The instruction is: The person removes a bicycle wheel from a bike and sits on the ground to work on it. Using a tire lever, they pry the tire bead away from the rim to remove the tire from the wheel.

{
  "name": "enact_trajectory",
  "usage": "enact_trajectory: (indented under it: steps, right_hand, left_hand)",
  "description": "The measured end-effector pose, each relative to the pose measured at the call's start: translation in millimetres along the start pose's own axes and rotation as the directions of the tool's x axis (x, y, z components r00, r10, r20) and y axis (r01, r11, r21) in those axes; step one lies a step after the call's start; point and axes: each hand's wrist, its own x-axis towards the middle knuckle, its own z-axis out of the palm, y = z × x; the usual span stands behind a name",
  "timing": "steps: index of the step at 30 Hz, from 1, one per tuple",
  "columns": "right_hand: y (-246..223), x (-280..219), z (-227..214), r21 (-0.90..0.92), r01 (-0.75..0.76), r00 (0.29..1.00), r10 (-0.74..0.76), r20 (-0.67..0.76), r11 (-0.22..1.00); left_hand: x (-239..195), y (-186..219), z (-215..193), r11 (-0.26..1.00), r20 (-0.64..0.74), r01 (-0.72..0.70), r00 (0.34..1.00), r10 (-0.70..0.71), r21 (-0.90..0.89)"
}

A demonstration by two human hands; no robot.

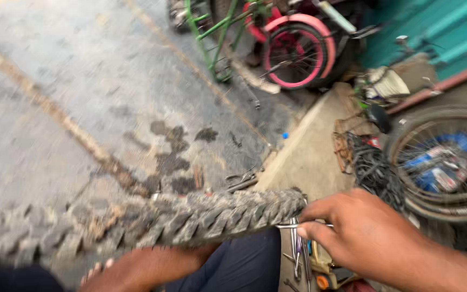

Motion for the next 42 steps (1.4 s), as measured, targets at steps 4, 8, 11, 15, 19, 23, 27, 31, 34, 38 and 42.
enact_trajectory:
  steps: [4, 8, 11, 15, 19, 23, 27, 31, 34, 38, 42]
  right_hand:
    - [-10, -5, 0, 0.018, -0.275, 0.957, 0.272, 0.106, 0.961]
    - [-28, -15, 8, 0.147, -0.262, 0.959, 0.275, -0.074, 0.954]
    - [-26, -16, 43, 0.354, -0.123, 0.922, 0.239, -0.305, 0.927]
    - [-10, 12, 117, 0.473, 0.088, 0.745, 0.257, -0.615, 0.876]
    - [-31, 69, 176, 0.519, 0.150, 0.585, 0.348, -0.733, 0.841]
    - [-73, 145, 213, 0.588, 0.516, 0.399, 0.432, -0.808, 0.623]
    - [-42, 193, 201, 0.296, 0.508, 0.239, 0.197, -0.951, 0.809]
    - [-41, 193, 202, 0.306, 0.493, 0.268, 0.193, -0.944, 0.814]
    - [-55, 182, 191, 0.760, 0.507, 0.861, 0.267, -0.432, -0.406]
    - [-18, 159, 149, 0.521, 0.512, 0.690, 0.034, -0.723, 0.683]
    - [-24, 156, 158, 0.547, -0.154, 0.801, 0.428, -0.418, 0.823]
  left_hand:
    - [9, -9, 17, 0.991, 0.040, 0.126, 0.991, -0.127, 0.044]
    - [15, -18, 21, 0.552, -0.260, -0.426, 0.572, 0.778, 0.717]
    - [21, -24, 3, 0.764, -0.191, -0.415, 0.806, 0.561, 0.494]
    - [42, -14, -38, 0.999, -0.158, 0.030, 0.987, -0.037, -0.041]
    - [60, 11, -65, 0.983, -0.225, 0.100, 0.965, -0.134, -0.157]
    - [61, 23, -74, 0.980, -0.234, 0.117, 0.960, -0.153, -0.163]
    - [78, 34, -96, 0.944, -0.373, -0.047, 0.924, -0.084, -0.327]
    - [100, 32, -89, 0.872, -0.356, -0.141, 0.933, -0.040, -0.468]
    - [118, 27, -83, 0.875, -0.368, -0.186, 0.930, 0.010, -0.447]
    - [129, 20, -93, 0.559, -0.320, -0.297, 0.946, 0.059, -0.774]
    - [126, 19, -98, 0.669, -0.295, -0.246, 0.955, 0.042, -0.701]
